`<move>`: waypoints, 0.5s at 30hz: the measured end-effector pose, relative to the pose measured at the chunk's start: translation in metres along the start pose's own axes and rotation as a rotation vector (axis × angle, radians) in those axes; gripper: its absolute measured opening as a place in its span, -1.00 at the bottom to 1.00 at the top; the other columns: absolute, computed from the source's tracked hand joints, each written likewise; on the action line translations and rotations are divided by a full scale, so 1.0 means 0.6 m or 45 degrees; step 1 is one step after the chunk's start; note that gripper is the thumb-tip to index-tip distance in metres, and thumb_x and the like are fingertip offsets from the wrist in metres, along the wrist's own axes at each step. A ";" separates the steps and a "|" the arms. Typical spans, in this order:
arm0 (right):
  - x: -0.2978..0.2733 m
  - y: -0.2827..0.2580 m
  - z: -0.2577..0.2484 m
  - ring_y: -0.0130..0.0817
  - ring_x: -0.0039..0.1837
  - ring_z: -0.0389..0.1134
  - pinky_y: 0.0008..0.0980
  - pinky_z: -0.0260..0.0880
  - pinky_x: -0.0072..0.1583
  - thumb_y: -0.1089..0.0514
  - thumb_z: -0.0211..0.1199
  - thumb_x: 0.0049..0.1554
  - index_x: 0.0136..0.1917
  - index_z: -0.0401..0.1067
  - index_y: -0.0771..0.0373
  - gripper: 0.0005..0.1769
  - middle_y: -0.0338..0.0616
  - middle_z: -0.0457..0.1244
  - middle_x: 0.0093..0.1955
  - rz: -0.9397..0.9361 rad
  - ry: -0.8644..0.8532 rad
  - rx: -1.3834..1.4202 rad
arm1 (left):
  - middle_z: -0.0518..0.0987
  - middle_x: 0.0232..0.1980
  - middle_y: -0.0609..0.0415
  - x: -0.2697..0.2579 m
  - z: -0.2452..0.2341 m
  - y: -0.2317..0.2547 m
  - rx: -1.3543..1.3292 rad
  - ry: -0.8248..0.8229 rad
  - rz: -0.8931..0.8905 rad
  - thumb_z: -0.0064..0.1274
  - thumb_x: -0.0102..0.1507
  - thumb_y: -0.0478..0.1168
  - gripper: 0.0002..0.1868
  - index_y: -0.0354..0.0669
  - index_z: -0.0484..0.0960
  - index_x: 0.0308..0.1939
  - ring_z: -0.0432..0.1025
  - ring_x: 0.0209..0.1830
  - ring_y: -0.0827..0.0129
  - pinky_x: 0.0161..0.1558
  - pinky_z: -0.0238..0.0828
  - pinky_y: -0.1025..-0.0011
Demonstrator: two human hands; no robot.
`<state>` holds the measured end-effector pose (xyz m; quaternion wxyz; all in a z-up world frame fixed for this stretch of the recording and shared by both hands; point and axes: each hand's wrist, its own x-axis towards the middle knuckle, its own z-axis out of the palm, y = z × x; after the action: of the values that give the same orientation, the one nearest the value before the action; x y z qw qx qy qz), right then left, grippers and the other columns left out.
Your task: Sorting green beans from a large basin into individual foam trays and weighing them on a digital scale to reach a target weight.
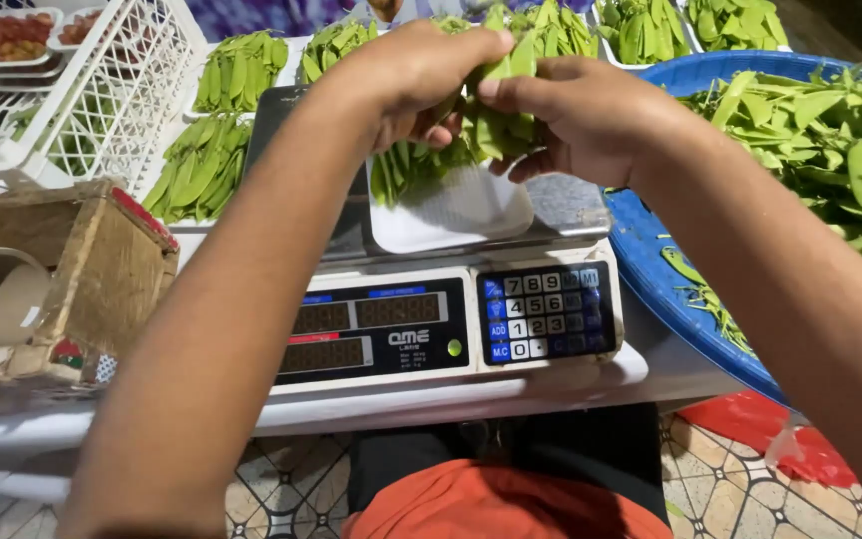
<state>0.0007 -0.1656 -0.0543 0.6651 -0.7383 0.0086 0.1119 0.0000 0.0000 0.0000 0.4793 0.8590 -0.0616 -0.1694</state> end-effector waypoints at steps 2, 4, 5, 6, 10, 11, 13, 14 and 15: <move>-0.023 -0.014 0.015 -0.09 0.05 0.41 -0.19 0.51 0.02 -0.02 0.24 0.17 0.19 0.31 0.30 -0.55 0.04 0.35 0.09 0.092 0.067 -0.205 | 0.53 -0.32 0.13 -0.003 -0.003 -0.008 0.001 -0.075 -0.054 -0.16 0.39 -0.04 -0.70 -0.17 0.55 -0.08 0.32 -0.50 0.57 -0.54 0.36 0.69; -0.039 -0.020 0.025 -0.26 0.17 0.38 -0.28 0.46 0.13 -0.10 0.24 0.15 0.27 0.36 0.27 -0.46 -0.06 0.38 0.16 0.188 0.128 -0.409 | 0.55 -0.27 0.07 -0.004 -0.002 -0.018 0.001 -0.149 -0.114 -0.21 0.42 -0.18 -0.74 -0.27 0.55 -0.02 0.34 -0.51 0.58 -0.58 0.38 0.77; -0.043 -0.019 0.028 -0.23 0.10 0.35 -0.30 0.38 0.06 -0.06 0.20 0.21 0.22 0.37 0.30 -0.54 -0.02 0.37 0.11 0.222 0.086 -0.445 | 0.57 -0.27 0.00 -0.004 0.000 -0.024 0.005 -0.153 -0.135 -0.17 0.41 -0.23 -0.75 -0.34 0.56 -0.05 0.37 -0.54 0.54 -0.60 0.41 0.76; -0.048 -0.018 0.030 -0.21 0.03 0.32 -0.32 0.30 0.00 -0.03 0.16 0.27 0.18 0.39 0.32 -0.61 0.02 0.35 0.05 0.256 0.043 -0.482 | 0.58 -0.27 -0.06 -0.003 0.003 -0.029 0.009 -0.156 -0.155 -0.13 0.40 -0.27 -0.76 -0.40 0.58 -0.07 0.41 -0.56 0.51 -0.63 0.44 0.75; -0.036 -0.001 0.034 -0.09 0.04 0.36 -0.22 0.45 -0.04 -0.02 0.21 0.23 0.11 0.29 0.41 -0.56 0.15 0.34 0.06 0.254 -0.013 -0.424 | 0.60 -0.30 -0.04 -0.025 0.003 -0.035 0.120 -0.104 -0.142 -0.10 0.40 -0.22 -0.74 -0.36 0.63 -0.09 0.41 -0.54 0.51 -0.55 0.42 0.69; -0.040 -0.006 0.041 -0.09 0.01 0.38 -0.24 0.47 -0.03 -0.05 0.22 0.22 0.12 0.28 0.43 -0.53 0.16 0.35 0.07 0.282 -0.008 -0.478 | 0.59 -0.31 -0.04 -0.024 0.004 -0.038 0.127 -0.085 -0.147 -0.09 0.41 -0.21 -0.74 -0.37 0.61 -0.12 0.41 -0.55 0.49 -0.55 0.41 0.67; -0.044 -0.011 0.049 -0.10 -0.01 0.40 -0.27 0.50 -0.01 -0.07 0.23 0.21 0.12 0.28 0.44 -0.50 0.17 0.36 0.07 0.308 -0.004 -0.534 | 0.58 -0.33 -0.05 -0.024 0.005 -0.044 0.134 -0.063 -0.152 -0.09 0.41 -0.20 -0.73 -0.38 0.59 -0.14 0.41 -0.56 0.47 -0.56 0.40 0.64; -0.043 -0.012 0.050 -0.16 -0.08 0.37 -0.29 0.41 -0.06 -0.12 0.21 0.24 0.04 0.36 0.38 -0.54 0.08 0.38 -0.01 0.285 -0.019 -0.684 | 0.61 -0.31 -0.05 -0.025 0.006 -0.047 0.155 -0.038 -0.133 -0.06 0.41 -0.19 -0.75 -0.34 0.59 -0.19 0.46 -0.55 0.46 -0.54 0.44 0.65; -0.043 -0.011 0.051 -0.22 -0.16 0.34 -0.32 0.32 -0.10 -0.18 0.20 0.26 -0.04 0.45 0.32 -0.54 -0.01 0.40 -0.10 0.262 -0.033 -0.832 | 0.64 -0.28 -0.06 -0.025 0.008 -0.050 0.176 -0.014 -0.113 -0.04 0.41 -0.19 -0.76 -0.30 0.59 -0.24 0.51 -0.53 0.45 -0.53 0.47 0.65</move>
<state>-0.0281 -0.1381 -0.0458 0.3786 -0.9062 0.0382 0.1846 -0.0172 0.0162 -0.0241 0.4105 0.8910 -0.0374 -0.1905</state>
